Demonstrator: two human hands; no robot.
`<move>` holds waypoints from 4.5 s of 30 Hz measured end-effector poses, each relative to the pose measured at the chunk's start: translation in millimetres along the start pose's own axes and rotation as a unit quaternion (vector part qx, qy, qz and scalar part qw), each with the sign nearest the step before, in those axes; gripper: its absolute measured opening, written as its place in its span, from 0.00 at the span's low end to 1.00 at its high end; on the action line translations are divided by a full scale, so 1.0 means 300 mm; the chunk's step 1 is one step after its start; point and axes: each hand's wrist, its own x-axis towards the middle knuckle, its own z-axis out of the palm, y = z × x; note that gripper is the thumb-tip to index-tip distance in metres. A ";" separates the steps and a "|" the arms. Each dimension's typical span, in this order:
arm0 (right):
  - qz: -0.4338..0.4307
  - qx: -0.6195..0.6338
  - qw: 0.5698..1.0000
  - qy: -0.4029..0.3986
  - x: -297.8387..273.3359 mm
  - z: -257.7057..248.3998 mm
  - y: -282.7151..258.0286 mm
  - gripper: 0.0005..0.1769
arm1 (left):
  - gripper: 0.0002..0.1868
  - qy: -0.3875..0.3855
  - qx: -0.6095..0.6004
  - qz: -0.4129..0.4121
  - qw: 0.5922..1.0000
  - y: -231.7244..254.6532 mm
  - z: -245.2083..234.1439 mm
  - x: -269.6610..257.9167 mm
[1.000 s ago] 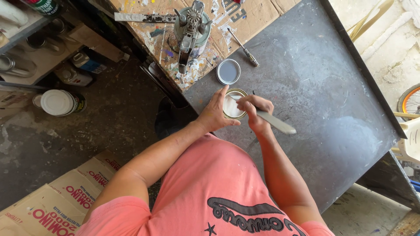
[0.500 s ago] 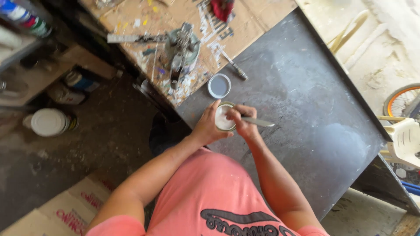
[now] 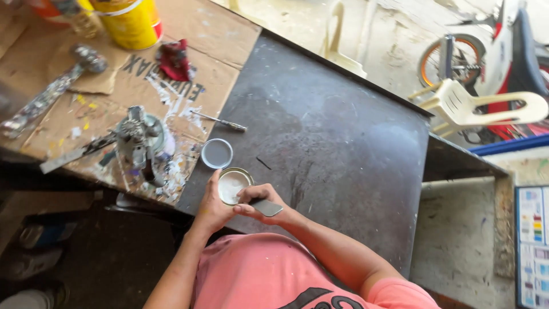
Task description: Stirring paint in a small metal can with a wooden stick to check its consistency and viscosity.
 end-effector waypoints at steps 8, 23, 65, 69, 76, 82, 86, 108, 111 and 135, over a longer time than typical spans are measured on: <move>-0.051 0.051 0.997 -0.023 0.017 0.002 -0.070 0.19 | 0.70 0.083 -0.012 0.035 0.996 -0.005 0.056 -0.028; -0.030 0.014 0.999 -0.031 0.201 0.047 -0.022 0.18 | 0.71 0.179 0.019 0.074 0.981 -0.042 0.127 -0.013; 0.080 -0.091 0.992 -0.021 0.152 -0.050 0.075 0.17 | 0.71 0.065 -0.009 0.090 0.994 -0.018 0.061 -0.006; 0.061 -0.092 0.994 -0.025 0.121 -0.060 0.069 0.18 | 0.71 0.049 -0.019 0.081 0.995 -0.011 0.057 -0.002; 0.056 -0.071 0.996 -0.020 0.082 -0.057 0.031 0.18 | 0.71 0.044 -0.022 0.076 0.996 -0.010 0.054 -0.005; 0.051 -0.060 0.997 -0.008 0.041 -0.055 0.007 0.19 | 0.70 0.050 -0.040 0.092 0.994 -0.017 0.059 -0.001; 0.040 -0.032 0.998 -0.031 0.042 -0.036 -0.071 0.21 | 0.70 0.063 -0.042 0.102 0.992 -0.029 0.069 0.009; 0.018 -0.077 0.996 -0.045 0.202 -0.027 0.109 0.21 | 0.70 0.072 -0.011 0.098 0.993 -0.026 0.072 0.007; 0.040 -0.074 0.995 -0.055 0.198 -0.023 0.083 0.19 | 0.69 0.077 -0.007 0.105 0.991 -0.034 0.080 0.005; 0.039 0.001 0.998 -0.052 0.056 -0.021 -0.049 0.22 | 0.67 0.044 -0.030 0.066 0.996 0.007 0.051 -0.013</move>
